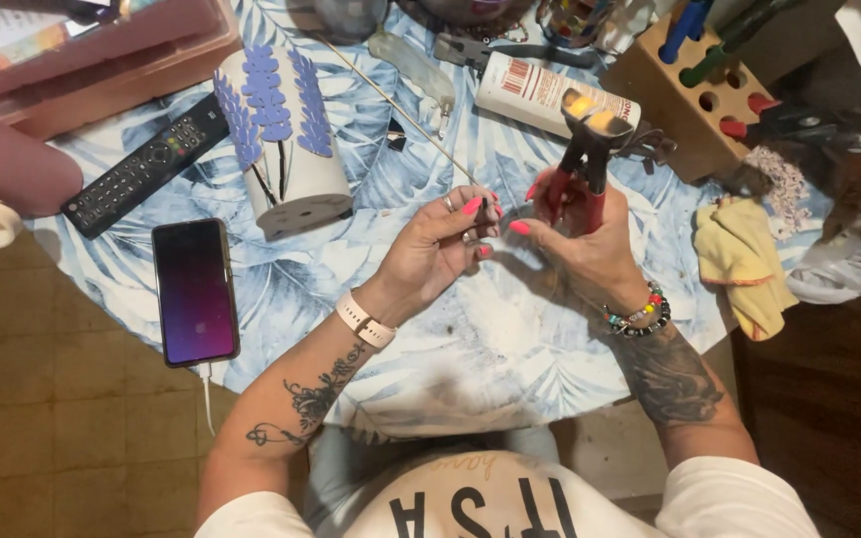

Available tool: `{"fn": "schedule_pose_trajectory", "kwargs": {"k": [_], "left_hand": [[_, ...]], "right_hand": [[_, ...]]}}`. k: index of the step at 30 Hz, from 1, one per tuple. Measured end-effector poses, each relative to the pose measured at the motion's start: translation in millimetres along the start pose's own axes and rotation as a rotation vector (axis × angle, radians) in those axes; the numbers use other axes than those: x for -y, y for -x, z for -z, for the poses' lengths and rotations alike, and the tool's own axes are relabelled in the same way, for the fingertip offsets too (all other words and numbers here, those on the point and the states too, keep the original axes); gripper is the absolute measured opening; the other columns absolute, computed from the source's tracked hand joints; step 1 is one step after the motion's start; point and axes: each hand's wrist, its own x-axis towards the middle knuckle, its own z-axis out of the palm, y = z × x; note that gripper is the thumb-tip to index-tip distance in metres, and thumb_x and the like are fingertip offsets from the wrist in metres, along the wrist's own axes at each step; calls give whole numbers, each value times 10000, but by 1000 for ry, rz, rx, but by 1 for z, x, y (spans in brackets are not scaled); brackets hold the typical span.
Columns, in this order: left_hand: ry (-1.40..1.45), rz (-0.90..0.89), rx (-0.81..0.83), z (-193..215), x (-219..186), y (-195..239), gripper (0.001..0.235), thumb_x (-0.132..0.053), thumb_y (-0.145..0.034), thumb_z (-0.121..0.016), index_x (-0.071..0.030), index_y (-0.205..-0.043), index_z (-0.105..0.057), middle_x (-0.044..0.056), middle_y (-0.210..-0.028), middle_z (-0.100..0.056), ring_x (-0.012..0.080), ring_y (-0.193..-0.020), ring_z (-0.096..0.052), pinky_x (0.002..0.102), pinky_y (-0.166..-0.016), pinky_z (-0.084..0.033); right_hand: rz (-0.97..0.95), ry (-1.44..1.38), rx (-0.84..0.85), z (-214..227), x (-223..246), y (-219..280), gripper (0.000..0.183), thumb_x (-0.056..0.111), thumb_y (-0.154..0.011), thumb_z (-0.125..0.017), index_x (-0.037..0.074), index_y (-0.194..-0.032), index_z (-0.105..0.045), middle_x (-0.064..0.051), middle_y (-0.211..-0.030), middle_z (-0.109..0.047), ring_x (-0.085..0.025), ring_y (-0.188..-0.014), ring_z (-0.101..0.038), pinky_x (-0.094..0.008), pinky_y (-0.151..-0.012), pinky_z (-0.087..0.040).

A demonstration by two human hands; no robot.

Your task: Using wire cutters to trim metal wires and assembling small decorative components on a craft table.

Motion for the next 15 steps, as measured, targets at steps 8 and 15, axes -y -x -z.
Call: {"fn": "schedule_pose_trajectory", "kwargs": {"k": [8, 15], "left_hand": [[-12, 64, -37, 7, 8, -2, 218, -161, -830, -528, -17, -993, -522, 90, -910, -595, 132, -788, -581, 209, -653, -485], [-62, 107, -39, -1, 6, 2, 244, -164, -837, -516, 13, -1004, -530, 98, -851, -584, 116, -758, -536, 201, -646, -443]], "right_hand": [[125, -47, 34, -5, 1, -2, 321, -54, -654, -717, -60, -899, -510, -117, -782, -519, -116, -551, -494, -198, -529, -411], [239, -33, 64, -5, 3, -4, 290, -52, -653, -722, -22, -713, -440, -118, -706, -493, -120, -538, -442, -191, -501, -386]]}}
